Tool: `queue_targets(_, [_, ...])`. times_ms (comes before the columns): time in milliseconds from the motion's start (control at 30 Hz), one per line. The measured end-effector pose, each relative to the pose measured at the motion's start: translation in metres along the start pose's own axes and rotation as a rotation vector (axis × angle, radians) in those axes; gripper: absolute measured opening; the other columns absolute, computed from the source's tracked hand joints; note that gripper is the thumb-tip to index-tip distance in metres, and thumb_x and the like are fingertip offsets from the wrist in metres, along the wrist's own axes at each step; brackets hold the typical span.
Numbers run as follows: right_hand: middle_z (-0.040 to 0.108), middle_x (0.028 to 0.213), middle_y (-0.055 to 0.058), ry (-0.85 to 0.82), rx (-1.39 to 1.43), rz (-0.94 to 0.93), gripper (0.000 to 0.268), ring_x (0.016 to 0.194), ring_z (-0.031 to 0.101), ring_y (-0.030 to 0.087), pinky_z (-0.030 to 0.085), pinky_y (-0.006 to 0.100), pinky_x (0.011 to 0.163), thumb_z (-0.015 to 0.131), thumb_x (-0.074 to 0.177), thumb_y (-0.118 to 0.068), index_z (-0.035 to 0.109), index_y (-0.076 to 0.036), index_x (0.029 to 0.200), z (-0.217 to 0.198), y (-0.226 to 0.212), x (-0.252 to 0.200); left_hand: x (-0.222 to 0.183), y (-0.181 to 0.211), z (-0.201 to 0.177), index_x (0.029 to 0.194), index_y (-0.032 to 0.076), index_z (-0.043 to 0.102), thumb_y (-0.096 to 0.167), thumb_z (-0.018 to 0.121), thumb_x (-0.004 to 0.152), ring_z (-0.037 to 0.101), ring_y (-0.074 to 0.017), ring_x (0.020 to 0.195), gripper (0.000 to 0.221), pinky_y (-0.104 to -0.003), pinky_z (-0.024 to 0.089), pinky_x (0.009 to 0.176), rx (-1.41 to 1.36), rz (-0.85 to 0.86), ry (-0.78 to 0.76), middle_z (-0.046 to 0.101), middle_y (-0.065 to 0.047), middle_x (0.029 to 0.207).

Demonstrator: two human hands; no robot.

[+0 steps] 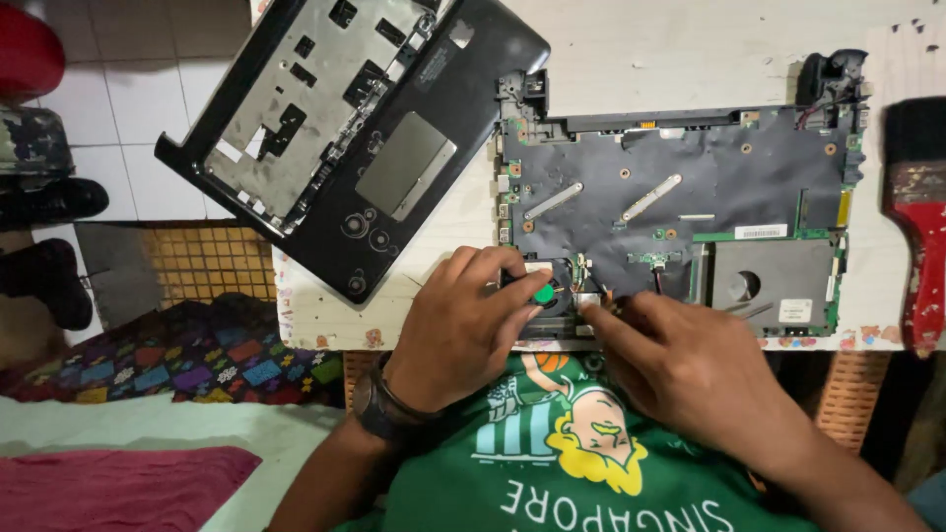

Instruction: Disassembling a laptop by removing screws and the internal cooling fan, then cleaning the area with a brush.

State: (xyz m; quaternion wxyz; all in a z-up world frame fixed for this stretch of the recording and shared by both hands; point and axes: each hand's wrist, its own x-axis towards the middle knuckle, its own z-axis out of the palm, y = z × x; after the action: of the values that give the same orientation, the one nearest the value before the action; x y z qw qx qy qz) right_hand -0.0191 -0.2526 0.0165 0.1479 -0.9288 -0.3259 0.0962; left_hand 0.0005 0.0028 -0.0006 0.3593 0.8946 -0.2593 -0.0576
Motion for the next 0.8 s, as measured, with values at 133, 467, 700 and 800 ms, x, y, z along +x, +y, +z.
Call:
queue_targets(133, [0.063,0.093,0.004,-0.104,0.004,-0.024,0.051,0.060,0.066,0.028,0.053,0.045,0.048,0.071,0.088,-0.035,0.060,-0.017,0.135,0.013,-0.006,-0.004,-0.004,0.000,0.000,0.123,0.010,0.065,0.011,0.065,0.097,0.054,-0.0322,0.091,0.027,-0.045,0.045,0.077,-0.011,-0.004,-0.020,0.058,-0.011,0.115])
queue_targets(467, [0.056,0.110,0.014,-0.182,0.195,0.316,0.068,0.090,0.063,0.036,0.052,0.048,0.073,0.066,0.082,-0.025,0.045,-0.010,0.144,-0.050,0.012,0.004,0.023,0.010,0.006,0.121,0.006,0.061,0.016,0.074,0.096,0.057,-0.0313,0.093,0.030,-0.041,0.047,0.073,0.095,0.046,0.040,0.061,-0.016,0.111])
queue_targets(700, [0.070,0.116,0.019,0.077,0.159,0.637,0.052,0.099,0.071,0.036,0.053,0.048,0.079,0.065,0.096,-0.013,0.051,0.001,0.144,-0.055,0.042,-0.030,0.042,0.017,0.011,0.112,0.008,0.069,0.012,0.077,0.089,0.055,-0.0321,0.093,0.024,-0.042,0.044,0.071,0.132,0.103,-0.024,0.058,-0.014,0.105])
queue_targets(800, [0.068,0.123,0.019,0.161,0.046,0.682,0.050,0.099,0.071,0.038,0.053,0.054,0.077,0.072,0.101,-0.021,0.052,0.001,0.142,-0.054,0.058,-0.044,0.046,0.017,0.017,0.110,0.009,0.070,0.007,0.077,0.086,0.055,-0.0314,0.091,0.025,-0.042,0.044,0.070,0.164,0.151,-0.031,0.060,-0.016,0.104])
